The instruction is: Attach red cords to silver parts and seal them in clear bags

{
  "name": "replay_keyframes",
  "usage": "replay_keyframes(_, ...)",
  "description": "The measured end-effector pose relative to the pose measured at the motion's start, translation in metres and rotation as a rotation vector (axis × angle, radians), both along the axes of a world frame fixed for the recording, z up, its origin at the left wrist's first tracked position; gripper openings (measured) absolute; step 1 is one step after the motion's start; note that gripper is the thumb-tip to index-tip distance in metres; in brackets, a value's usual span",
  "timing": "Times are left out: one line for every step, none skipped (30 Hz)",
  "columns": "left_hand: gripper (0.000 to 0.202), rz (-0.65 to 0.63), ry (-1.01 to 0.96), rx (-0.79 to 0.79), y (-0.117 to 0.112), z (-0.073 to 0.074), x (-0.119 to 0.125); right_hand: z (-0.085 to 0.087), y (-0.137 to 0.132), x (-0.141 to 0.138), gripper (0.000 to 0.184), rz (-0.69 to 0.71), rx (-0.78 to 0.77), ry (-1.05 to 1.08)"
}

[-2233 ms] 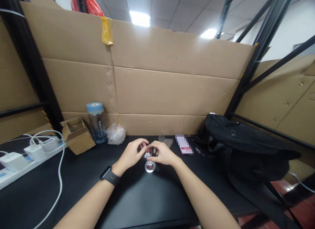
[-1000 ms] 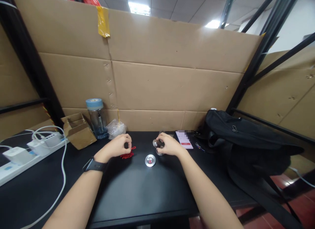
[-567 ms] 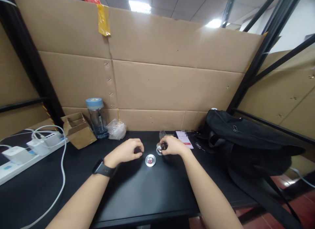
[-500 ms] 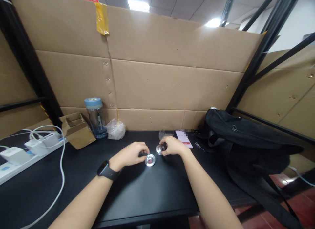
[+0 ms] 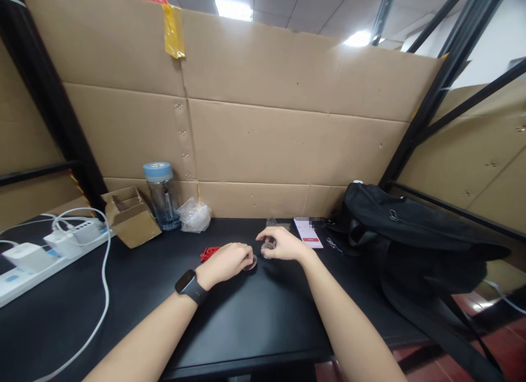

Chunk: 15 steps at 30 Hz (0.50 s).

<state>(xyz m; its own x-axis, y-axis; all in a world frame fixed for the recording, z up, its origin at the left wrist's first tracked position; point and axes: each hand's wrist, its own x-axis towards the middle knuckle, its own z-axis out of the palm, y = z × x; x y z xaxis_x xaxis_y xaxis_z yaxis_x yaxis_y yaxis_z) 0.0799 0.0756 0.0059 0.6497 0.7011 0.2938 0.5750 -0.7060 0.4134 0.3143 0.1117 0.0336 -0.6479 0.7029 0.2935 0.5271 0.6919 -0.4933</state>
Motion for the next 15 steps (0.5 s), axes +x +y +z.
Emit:
replay_keyframes(0.020,0.019,-0.006,0.002,0.001,0.000,-0.001,-0.001,-0.001,-0.002,0.036,0.020,-0.015,0.003)
replay_keyframes(0.021,0.040,-0.024,0.002,0.003,-0.001,-0.002,-0.002,-0.002,-0.005,0.038,0.036,-0.029,0.012)
replay_keyframes(0.022,0.063,-0.057,0.001,0.005,-0.001,-0.003,-0.004,-0.003,-0.008,0.041,0.048,-0.045,0.029)
replay_keyframes(0.022,0.091,-0.103,-0.002,0.007,-0.002,-0.003,-0.005,-0.004,-0.012,0.047,0.050,-0.058,0.053)
replay_keyframes(0.024,0.119,-0.156,-0.011,0.009,-0.002,-0.004,-0.008,-0.006,-0.016,0.055,0.041,-0.065,0.080)
replay_keyframes(0.025,0.144,-0.209,-0.024,0.011,-0.002,-0.004,-0.011,-0.008,-0.022,0.062,0.026,-0.064,0.104)
replay_keyframes(0.026,0.164,-0.255,-0.036,0.012,-0.003,-0.004,-0.013,-0.010,-0.027,0.066,0.001,-0.053,0.121)
replay_keyframes(0.027,0.180,-0.292,-0.043,0.013,-0.003,-0.004,-0.016,-0.012,-0.032,0.067,-0.027,-0.036,0.132)
replay_keyframes(0.027,0.198,-0.323,-0.044,0.014,-0.003,-0.003,-0.019,-0.014,-0.038,0.065,-0.054,-0.017,0.143)
replay_keyframes(0.028,0.214,-0.349,-0.039,0.015,-0.003,-0.003,-0.021,-0.016,-0.042,0.063,-0.078,-0.004,0.155)
replay_keyframes(0.029,0.230,-0.368,-0.029,0.015,-0.002,-0.002,-0.023,-0.017,-0.046,0.058,-0.097,0.004,0.168)
replay_keyframes(0.030,0.245,-0.382,-0.020,0.014,-0.002,-0.002,-0.025,-0.018,-0.049,0.052,-0.114,0.008,0.181)
replay_keyframes(0.032,0.256,-0.392,-0.015,0.014,-0.001,-0.002,-0.025,-0.019,-0.051,0.046,-0.129,0.012,0.190)
replay_keyframes(0.033,0.259,-0.400,-0.016,0.013,0.000,-0.001,-0.026,-0.019,-0.053,0.040,-0.139,0.017,0.195)
replay_keyframes(0.034,0.254,-0.405,-0.024,0.012,0.001,-0.001,-0.026,-0.020,-0.054,0.037,-0.144,0.022,0.197)
